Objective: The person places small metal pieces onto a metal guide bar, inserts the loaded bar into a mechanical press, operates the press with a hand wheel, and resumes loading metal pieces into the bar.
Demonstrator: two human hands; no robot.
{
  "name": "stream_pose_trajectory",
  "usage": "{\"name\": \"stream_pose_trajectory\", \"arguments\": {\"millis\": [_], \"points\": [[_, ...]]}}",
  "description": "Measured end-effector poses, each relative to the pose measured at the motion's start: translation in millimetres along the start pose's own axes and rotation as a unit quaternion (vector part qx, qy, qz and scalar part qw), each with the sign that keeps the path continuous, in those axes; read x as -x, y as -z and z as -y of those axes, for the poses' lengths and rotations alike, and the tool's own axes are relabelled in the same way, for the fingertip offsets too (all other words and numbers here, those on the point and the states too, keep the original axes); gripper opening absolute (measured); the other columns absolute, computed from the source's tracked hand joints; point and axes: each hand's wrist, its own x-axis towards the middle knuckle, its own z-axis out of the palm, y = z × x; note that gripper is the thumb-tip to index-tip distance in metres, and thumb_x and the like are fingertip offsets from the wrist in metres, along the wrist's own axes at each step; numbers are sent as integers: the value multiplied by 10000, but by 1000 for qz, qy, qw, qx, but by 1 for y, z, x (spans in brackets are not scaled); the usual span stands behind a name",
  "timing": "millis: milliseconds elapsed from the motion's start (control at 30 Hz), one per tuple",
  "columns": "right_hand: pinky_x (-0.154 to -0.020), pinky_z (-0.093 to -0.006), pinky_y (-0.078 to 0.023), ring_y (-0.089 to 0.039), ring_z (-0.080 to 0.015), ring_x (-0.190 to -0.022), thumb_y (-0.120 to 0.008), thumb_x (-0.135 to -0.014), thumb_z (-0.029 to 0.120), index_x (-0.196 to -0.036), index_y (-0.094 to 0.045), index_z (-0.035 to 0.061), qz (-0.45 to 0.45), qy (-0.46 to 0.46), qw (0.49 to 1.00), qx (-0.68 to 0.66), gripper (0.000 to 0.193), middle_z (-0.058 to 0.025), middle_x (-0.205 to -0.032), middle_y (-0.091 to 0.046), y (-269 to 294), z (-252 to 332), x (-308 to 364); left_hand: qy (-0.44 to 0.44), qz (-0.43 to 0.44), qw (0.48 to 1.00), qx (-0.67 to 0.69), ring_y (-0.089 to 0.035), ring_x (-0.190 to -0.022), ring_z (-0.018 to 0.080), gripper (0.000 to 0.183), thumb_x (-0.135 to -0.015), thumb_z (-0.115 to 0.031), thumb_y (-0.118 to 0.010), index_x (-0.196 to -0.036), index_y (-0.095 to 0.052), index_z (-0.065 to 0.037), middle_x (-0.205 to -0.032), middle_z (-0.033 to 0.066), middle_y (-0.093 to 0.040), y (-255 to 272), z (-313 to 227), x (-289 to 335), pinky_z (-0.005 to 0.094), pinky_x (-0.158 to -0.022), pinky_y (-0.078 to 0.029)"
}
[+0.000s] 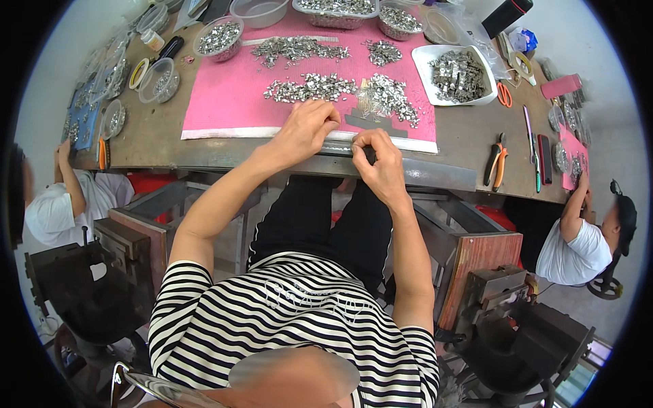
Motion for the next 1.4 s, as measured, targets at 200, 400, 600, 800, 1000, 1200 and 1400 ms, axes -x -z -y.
{"name": "stream_pose_trajectory", "arguments": {"millis": [200,400,600,800,1000,1200,1400], "points": [[-732,-356,-501,-625,-267,-811,-659,-819,-40,-887,-580,-13,-8,20,1000,21,108,-118,-901,-646,-2,0,-1,54,-39,992,112,-594,-802,320,72,-942,-46,-613,-976,-578,6,-836,137,-603,5,-21,17,418,-743,-463],[-736,-389,-498,-612,-309,-824,-674,-799,-49,-878,-576,-2,3,81,992,97,135,-120,-876,-619,-2,4,-2,50,-27,993,108,-570,-837,315,61,-937,-36,-610,-967,-578,6,-870,130,-588,-2,-27,25,411,-753,-455],[-735,-383,-503,-626,-300,-843,-688,-807,-61,-936,-636,10,-21,162,972,170,157,-109,-911,-643,-2,6,2,-8,-33,998,55,-534,-858,320,68,-898,-13,-620,-941,-569,0,-905,118,-566,-9,-25,27,413,-766,-441],[-733,-300,-514,-657,-173,-807,-663,-897,-26,-1021,-689,-11,-104,-17,994,3,127,-98,-959,-690,-3,-9,19,-16,-39,999,31,-543,-861,321,77,-888,-5,-631,-936,-570,-5,-910,116,-570,-9,-27,27,415,-770,-448],[-744,-296,-513,-658,-179,-808,-656,-902,-22,-1020,-694,-7,-125,-38,991,-6,125,-97,-929,-695,-4,-18,22,-33,-46,998,18,-534,-858,320,87,-862,-5,-649,-914,-581,-12,-905,113,-570,-12,-27,27,424,-783,-441],[-752,-309,-518,-671,-206,-813,-661,-897,-30,-1015,-696,-1,-131,-25,991,-5,126,-102,-925,-695,-4,-19,23,-80,-68,993,-62,-554,-873,297,98,-856,-47,-691,-920,-619,-27,-894,100,-585,-14,-28,33,415,-802,-446],[-741,-306,-516,-667,-200,-804,-663,-895,-31,-1009,-697,0,-131,-39,991,-1,123,-105,-919,-695,-5,-18,22,-53,-54,995,-64,-585,-895,263,85,-869,-127,-715,-925,-670,-82,-911,55,-650,-6,-23,15,418,-893,-410]]}}
